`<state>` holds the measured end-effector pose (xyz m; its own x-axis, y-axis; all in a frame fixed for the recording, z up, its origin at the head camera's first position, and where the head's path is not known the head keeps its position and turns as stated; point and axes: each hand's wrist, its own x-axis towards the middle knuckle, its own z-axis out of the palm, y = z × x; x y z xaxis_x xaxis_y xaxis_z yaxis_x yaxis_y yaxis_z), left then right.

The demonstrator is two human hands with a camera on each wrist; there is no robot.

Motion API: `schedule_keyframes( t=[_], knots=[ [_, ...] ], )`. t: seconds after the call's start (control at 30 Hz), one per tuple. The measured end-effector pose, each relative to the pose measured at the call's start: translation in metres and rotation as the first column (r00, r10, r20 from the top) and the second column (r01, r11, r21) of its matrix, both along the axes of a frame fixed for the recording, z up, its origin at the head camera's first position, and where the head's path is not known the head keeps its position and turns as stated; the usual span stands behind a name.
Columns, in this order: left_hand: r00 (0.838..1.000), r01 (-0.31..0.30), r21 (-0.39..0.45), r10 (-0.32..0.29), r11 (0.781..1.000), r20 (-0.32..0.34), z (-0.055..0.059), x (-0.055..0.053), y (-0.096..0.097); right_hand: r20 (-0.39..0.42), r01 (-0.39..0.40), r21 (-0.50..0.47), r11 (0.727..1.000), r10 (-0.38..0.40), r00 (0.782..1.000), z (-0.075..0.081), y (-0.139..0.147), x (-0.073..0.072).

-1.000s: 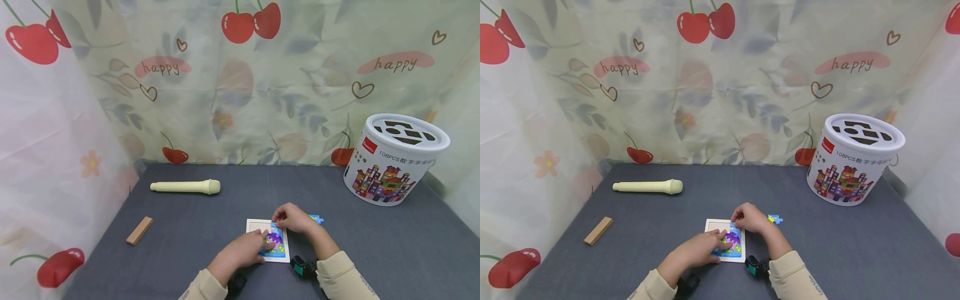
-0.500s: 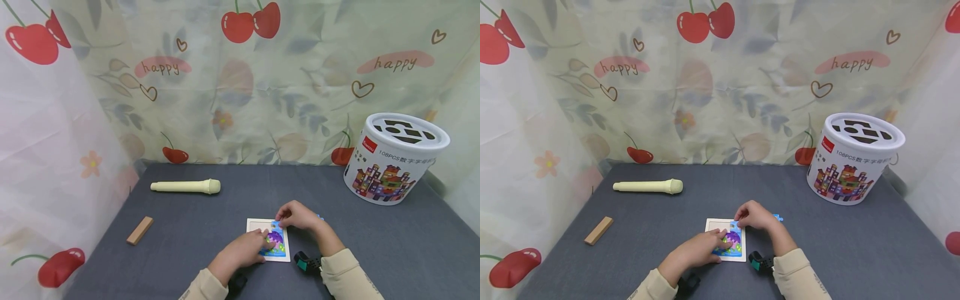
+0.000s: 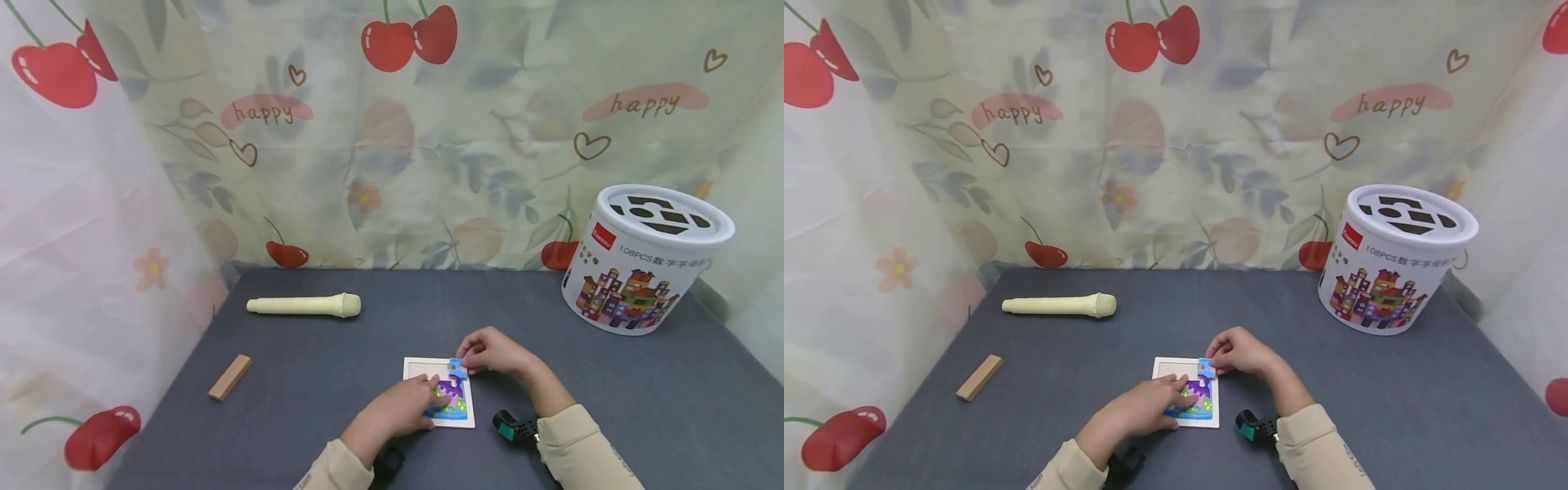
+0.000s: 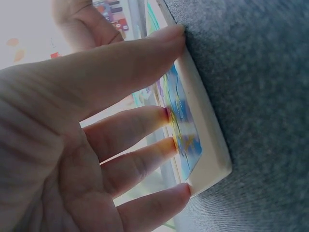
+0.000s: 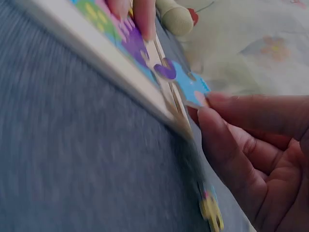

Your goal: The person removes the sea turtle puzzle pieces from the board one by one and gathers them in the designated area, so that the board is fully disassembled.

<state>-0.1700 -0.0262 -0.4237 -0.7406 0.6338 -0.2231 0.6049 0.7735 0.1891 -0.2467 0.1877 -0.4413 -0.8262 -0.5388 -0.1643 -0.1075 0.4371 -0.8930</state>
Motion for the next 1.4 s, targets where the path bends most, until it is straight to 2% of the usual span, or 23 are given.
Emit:
schedule_keyframes(
  t=[0.27, 0.43, 1.0, 1.4],
  knots=[
    [0.998, -0.039, 0.003, 0.039, 0.999, 0.039, -0.001, -0.001, 0.0, 0.016, -0.019, -0.026, 0.999, 0.019, 1.0, 0.001, 0.026, -0.001],
    [0.999, -0.041, -0.003, 0.041, 0.999, 0.03, 0.0, -0.001, 0.0, 0.012, 0.047, 0.017, 0.999, -0.047, 0.999, 0.005, 0.042, -0.001],
    [0.998, -0.062, 0.026, 0.062, 0.998, 0.021, 0.001, 0.001, -0.001, -0.031, 0.161, 0.058, 0.985, -0.159, 0.987, 0.011, 0.091, 0.003],
    [0.999, -0.04, 0.042, 0.04, 0.998, -0.001, -0.001, 0.002, -0.001, -0.031, 0.277, 0.138, 0.951, -0.275, 0.961, 0.002, 0.121, 0.007]
  ],
)
